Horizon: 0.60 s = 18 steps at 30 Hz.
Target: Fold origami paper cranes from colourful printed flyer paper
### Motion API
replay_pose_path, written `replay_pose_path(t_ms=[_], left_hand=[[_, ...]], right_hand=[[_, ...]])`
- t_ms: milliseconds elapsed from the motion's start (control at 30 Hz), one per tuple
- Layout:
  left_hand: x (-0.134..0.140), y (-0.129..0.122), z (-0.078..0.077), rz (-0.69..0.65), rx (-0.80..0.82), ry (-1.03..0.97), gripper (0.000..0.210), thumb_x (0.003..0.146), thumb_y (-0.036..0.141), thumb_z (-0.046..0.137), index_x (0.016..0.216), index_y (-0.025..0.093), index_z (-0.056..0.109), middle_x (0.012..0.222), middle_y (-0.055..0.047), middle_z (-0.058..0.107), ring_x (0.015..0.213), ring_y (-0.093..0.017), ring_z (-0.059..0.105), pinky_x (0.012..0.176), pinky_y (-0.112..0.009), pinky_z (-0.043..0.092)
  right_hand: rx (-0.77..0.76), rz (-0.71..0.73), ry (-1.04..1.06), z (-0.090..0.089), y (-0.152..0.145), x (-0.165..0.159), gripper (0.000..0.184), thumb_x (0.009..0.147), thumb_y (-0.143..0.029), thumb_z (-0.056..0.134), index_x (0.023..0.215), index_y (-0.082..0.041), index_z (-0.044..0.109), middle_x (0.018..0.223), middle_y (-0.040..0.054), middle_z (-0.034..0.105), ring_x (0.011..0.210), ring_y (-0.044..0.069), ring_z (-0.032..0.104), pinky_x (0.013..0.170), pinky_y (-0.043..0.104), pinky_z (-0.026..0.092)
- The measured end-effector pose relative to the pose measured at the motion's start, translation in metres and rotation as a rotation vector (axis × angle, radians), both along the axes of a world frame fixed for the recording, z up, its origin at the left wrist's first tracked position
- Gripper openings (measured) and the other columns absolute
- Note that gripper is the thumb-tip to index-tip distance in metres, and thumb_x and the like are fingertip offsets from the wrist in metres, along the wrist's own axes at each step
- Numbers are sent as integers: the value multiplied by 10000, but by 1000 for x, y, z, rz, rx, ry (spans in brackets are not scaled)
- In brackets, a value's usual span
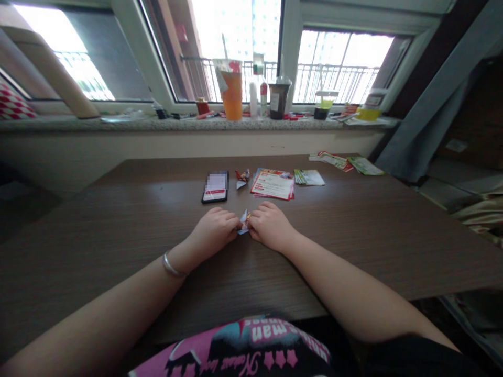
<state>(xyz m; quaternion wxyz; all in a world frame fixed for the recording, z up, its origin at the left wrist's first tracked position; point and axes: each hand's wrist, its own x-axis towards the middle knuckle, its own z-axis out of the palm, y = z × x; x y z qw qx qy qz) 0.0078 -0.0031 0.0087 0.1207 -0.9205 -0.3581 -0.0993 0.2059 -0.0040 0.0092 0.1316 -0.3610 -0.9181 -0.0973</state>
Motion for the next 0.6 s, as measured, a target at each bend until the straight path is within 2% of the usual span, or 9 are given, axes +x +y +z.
replay_pose_path(t_ms=[133,233,467,600], left_hand=[[0,-2,1,1,6,0,83,841,190,578,801,158,644,812,-59,675,800,-214,620,731,-354,417],[0,-2,0,14,-15,-45,87,848,210,586,840,160,656,870,-62,678,854,-222,612,762,-357,444],[-3,2,-4,-18,-156,-168,75,835,203,625,866,154,673,997,-82,670,1019,-224,594,941,-344,465],[-5,4,-6,0,-281,-217,94,872,232,614,903,172,679,1002,-73,673,1029,-217,601,944,-340,472]], right_hand=[[-51,0,32,0,0,0,102,821,-235,613,833,-171,691,866,73,697,871,221,592,901,359,359],[-127,4,117,-3,1,0,87,794,-217,628,840,-179,691,947,63,700,927,223,597,893,352,373],[-307,35,302,-11,7,4,30,778,-179,640,772,-176,669,929,59,699,901,201,613,858,327,423],[-404,61,392,-14,11,8,40,787,-176,653,747,-179,658,898,52,706,892,188,619,839,308,431]])
